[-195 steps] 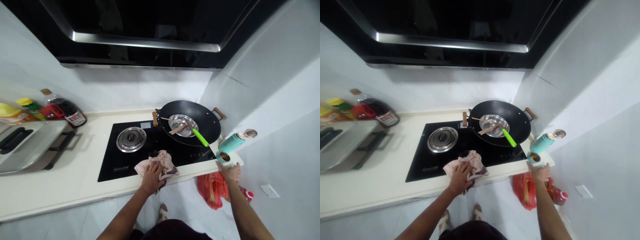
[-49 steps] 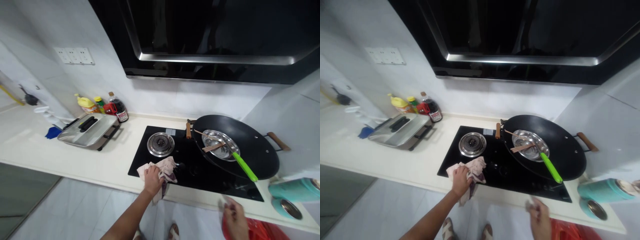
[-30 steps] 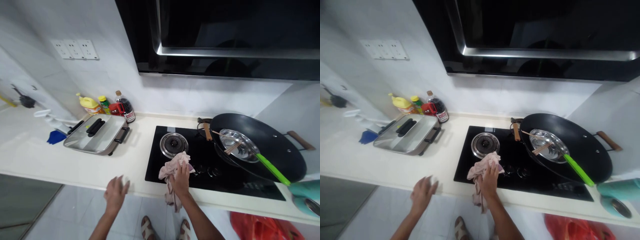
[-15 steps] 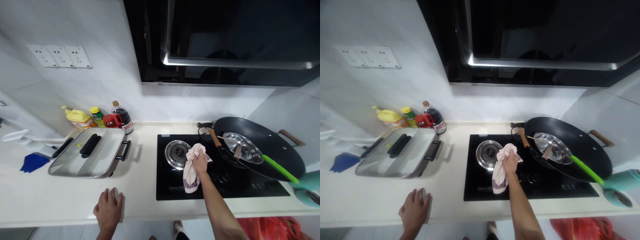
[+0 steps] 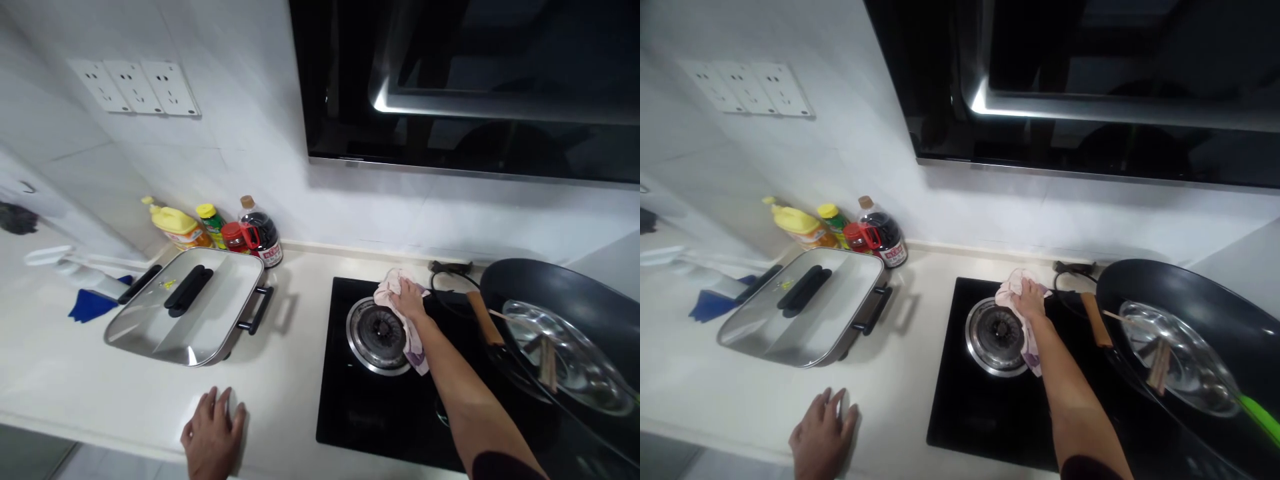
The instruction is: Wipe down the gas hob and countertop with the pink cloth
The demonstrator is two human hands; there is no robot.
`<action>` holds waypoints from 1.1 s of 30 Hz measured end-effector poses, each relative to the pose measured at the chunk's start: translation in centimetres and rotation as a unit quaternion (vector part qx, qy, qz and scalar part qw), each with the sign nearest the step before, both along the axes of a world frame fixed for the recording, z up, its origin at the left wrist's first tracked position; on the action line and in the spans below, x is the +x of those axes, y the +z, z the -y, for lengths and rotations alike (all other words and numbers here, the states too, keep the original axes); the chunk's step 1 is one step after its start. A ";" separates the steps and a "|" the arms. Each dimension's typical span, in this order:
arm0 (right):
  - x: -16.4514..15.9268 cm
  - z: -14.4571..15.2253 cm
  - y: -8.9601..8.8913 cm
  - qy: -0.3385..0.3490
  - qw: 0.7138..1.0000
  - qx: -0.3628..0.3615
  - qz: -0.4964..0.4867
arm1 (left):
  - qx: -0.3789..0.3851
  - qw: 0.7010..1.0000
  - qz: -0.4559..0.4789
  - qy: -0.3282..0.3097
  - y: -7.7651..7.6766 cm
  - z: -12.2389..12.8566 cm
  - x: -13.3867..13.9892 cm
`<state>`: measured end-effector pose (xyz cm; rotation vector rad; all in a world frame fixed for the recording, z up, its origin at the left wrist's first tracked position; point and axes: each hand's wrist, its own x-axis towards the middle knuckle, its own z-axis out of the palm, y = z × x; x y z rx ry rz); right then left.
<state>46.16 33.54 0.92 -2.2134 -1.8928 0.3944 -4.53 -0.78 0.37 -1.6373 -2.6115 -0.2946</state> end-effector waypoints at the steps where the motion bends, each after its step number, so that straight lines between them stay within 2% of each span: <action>1: -0.7 -0.8 0.2 0.000 1.000 -0.004 0.008 | -0.003 1.000 -0.001 0.002 0.0 0.0 0.0; 4: -3.7 -2.8 1.0 0.013 0.999 -0.030 0.043 | -0.011 1.000 -0.001 0.009 0.0 0.2 0.0; 7: -8.0 -4.0 1.8 0.058 0.995 -0.050 0.059 | -0.015 1.000 0.003 0.011 0.0 0.2 0.0; 10: -12.9 -4.2 2.6 0.111 0.991 -0.048 0.055 | -0.020 1.000 0.005 0.011 0.1 0.3 0.0; 13: -17.7 -3.1 3.5 0.161 0.984 -0.048 0.052 | -0.025 1.000 0.002 0.013 0.1 0.3 0.0; 16: -22.1 0.3 4.1 0.216 0.975 -0.035 0.037 | -0.024 1.000 -0.007 0.018 0.3 0.2 0.1; 18: -24.9 4.1 3.8 0.279 0.960 -0.012 0.008 | -0.024 1.000 -0.009 0.017 0.4 0.1 0.2; 22: -29.3 13.2 1.5 0.361 0.927 0.033 -0.095 | -0.028 0.999 -0.004 0.016 0.5 0.2 0.1; 24: -30.1 16.1 0.6 0.401 0.897 0.050 -0.177 | -0.025 1.000 -0.001 0.017 0.5 0.2 0.0; 25: -30.0 16.7 0.5 0.394 0.887 0.058 -0.231 | -0.022 1.000 0.001 0.016 0.5 0.2 0.0; 27: -28.6 15.8 1.2 0.312 0.881 0.078 -0.348 | -0.014 1.000 0.004 0.014 0.4 0.3 -0.1; 30: -23.8 10.7 4.2 0.132 0.870 0.134 -0.456 | -0.004 1.000 0.007 0.015 0.1 0.4 -0.2; 33: -16.8 4.4 7.6 0.012 0.872 0.184 -0.453 | -0.005 1.000 0.009 0.016 -0.2 0.4 -0.3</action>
